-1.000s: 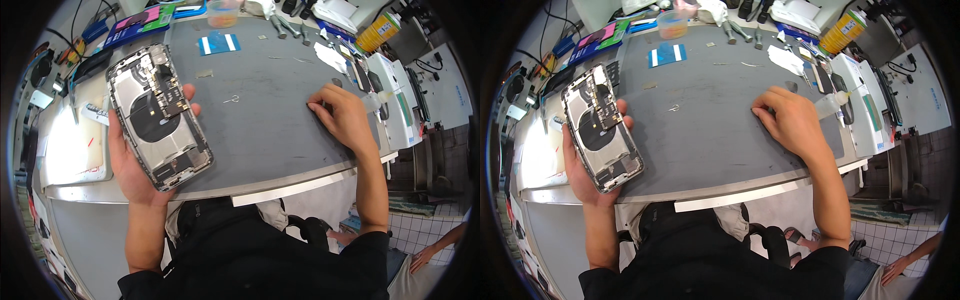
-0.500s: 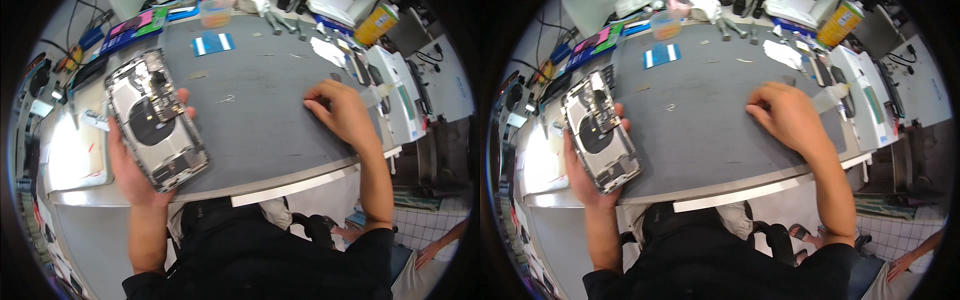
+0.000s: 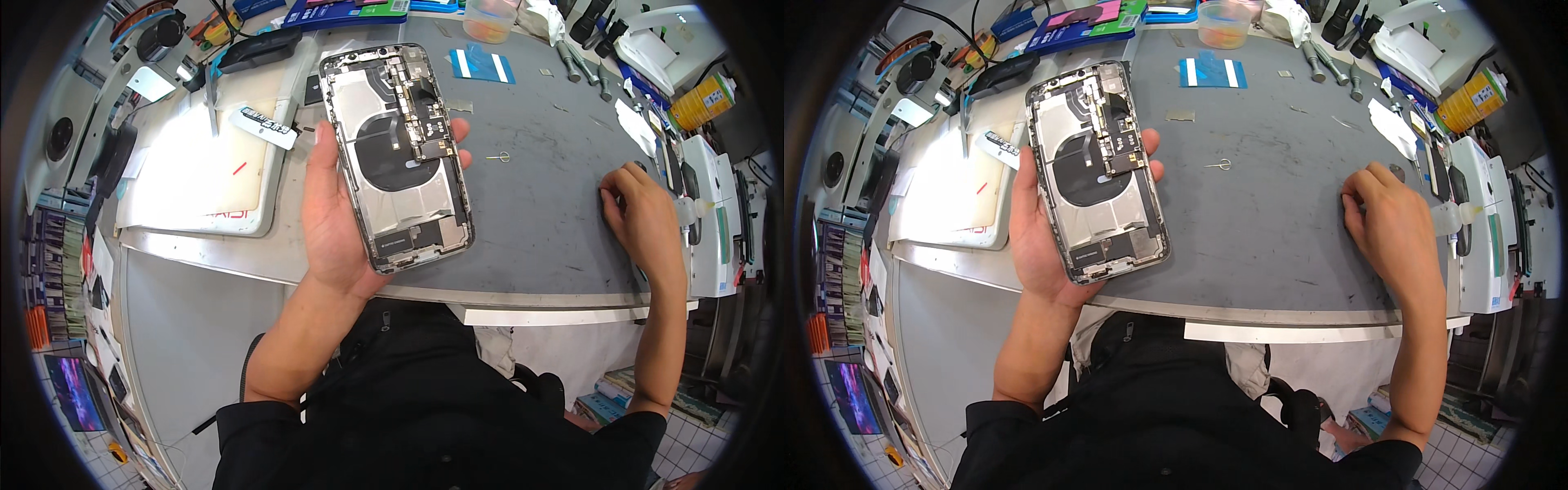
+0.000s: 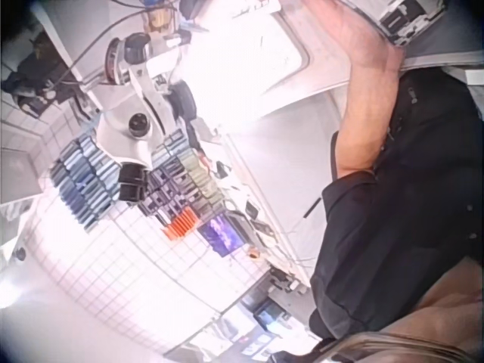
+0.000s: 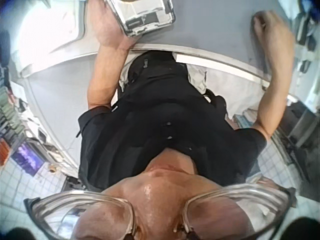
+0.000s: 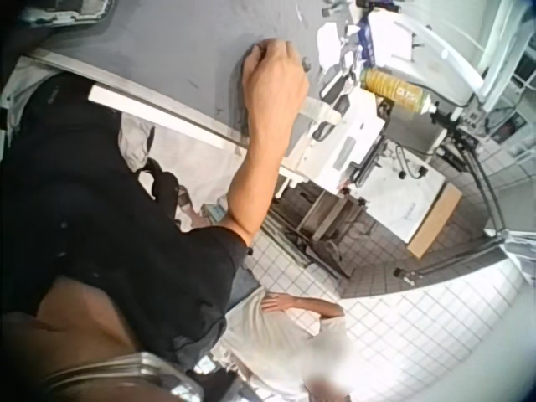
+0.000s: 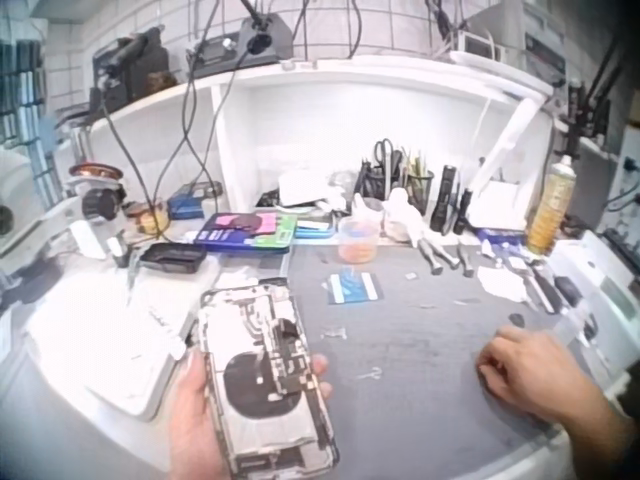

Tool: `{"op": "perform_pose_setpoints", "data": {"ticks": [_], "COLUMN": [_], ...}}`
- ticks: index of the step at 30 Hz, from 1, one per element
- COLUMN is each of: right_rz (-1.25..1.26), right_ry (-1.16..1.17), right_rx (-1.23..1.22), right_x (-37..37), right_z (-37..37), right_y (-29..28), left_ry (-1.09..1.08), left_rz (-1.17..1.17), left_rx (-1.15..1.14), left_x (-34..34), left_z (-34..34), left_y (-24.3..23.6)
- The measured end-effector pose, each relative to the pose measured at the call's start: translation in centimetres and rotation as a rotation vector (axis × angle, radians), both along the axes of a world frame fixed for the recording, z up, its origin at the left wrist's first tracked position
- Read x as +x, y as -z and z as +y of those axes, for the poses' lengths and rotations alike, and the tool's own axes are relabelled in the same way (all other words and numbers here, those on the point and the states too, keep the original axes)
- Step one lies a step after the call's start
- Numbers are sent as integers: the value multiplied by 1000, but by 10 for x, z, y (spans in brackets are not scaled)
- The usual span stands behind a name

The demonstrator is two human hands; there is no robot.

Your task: The person reassembles a disassembled smartphone on a workbench. They connect internal ribbon cables, place the battery into the chassis, and then attach the screen assembly to the phone body.

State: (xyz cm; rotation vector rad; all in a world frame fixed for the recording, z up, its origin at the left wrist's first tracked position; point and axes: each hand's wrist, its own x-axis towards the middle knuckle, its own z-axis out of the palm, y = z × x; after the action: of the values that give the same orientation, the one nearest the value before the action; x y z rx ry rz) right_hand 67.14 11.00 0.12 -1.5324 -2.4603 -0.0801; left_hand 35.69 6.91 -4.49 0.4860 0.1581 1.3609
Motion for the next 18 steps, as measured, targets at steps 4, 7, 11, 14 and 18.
{"op": "perform_pose_setpoints", "data": {"ticks": [4,7,11,14,18], "right_rz": [-26,-18,-63,-91,-50], "right_ry": [-8,-27,-19,-13,-12], "right_rx": [14,-6,10,26,-2], "right_x": [1,3,2,1,3], "right_z": [0,-1,1,2,2], "right_y": [2,0,0,2,3], "left_ry": [1,5,3,-7,2], "left_rz": [-7,-7,-4,1,-14], "left_rx": [-6,-4,-4,-19,-32], "left_x": [1,0,1,0,0], "left_z": [1,1,2,-1,-2], "left_y": [0,0,1,-1,-1]}}
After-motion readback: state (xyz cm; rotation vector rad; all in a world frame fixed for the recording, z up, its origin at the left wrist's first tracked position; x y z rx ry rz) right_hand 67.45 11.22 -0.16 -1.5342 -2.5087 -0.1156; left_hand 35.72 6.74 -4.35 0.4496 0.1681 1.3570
